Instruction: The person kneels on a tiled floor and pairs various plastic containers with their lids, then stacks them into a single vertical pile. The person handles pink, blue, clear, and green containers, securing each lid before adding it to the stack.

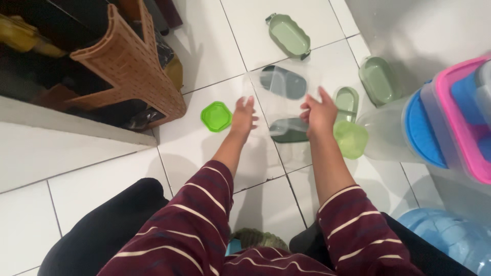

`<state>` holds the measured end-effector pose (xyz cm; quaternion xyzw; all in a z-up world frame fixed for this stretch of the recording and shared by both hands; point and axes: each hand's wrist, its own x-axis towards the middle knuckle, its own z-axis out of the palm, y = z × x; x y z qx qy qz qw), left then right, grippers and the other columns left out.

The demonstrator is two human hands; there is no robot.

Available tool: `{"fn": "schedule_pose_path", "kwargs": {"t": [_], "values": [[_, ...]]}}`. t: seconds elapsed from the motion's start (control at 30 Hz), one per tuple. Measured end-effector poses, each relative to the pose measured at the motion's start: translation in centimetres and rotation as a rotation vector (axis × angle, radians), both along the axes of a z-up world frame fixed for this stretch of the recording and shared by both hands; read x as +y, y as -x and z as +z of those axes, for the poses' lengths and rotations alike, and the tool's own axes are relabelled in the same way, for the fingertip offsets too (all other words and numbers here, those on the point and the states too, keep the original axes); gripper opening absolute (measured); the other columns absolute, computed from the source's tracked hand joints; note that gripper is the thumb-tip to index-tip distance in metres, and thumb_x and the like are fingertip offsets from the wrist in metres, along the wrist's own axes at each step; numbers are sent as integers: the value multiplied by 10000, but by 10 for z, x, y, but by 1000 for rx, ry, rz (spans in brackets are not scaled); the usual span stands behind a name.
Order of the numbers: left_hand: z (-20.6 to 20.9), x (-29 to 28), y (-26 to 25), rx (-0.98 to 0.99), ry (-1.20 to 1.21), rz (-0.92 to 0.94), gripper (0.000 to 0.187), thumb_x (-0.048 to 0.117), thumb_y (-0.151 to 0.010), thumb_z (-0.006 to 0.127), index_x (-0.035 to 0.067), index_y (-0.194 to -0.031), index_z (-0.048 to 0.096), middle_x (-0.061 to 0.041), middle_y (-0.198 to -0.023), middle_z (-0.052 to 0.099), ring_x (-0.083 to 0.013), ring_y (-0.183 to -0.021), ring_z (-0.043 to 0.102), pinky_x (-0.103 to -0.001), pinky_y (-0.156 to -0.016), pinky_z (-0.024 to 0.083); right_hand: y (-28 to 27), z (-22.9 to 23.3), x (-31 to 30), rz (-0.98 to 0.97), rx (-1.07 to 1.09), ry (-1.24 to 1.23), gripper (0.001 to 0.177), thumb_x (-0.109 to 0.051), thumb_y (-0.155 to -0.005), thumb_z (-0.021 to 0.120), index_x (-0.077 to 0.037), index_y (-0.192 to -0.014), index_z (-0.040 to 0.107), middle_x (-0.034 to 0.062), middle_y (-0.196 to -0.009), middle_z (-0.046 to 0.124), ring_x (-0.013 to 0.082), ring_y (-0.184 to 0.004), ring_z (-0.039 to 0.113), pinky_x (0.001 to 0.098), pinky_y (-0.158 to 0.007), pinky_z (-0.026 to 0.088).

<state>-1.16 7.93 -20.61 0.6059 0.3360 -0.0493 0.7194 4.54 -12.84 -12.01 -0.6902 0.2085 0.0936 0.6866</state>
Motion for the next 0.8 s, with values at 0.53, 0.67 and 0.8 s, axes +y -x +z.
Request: {"fn": "schedule_pose_path", "kwargs": {"t": [0.53,0.67,0.8], "values": [[99,-44,25,-201,157,-284,938,730,-868,448,210,-1618,229,-180,-1420,537,-348,-1088,666,-509,-878,564,37,15,-26,163,-101,-250,570,-143,-994,585,-140,-1548,450,56,-1370,623,222,-1220,602,423,-969,510],[114,-45,25,-230,236,-252,884,548,-875,604,244,-1611,220,-157,-1471,509,-353,-1178,632,-537,-905,551,43,31,-27,206,-130,-253,631,-175,-971,617,-131,-1565,412,78,-1378,616,242,-1210,604,425,-944,528],[125,-49,27,-319,346,-163,856,488,-888,643,221,-1598,246,-112,-1525,480,-374,-1224,609,-554,-950,539,48,52,-22,157,85,-248,701,-339,-924,688,-148,-1520,372,121,-1310,612,304,-1074,653,460,-804,571]]}}
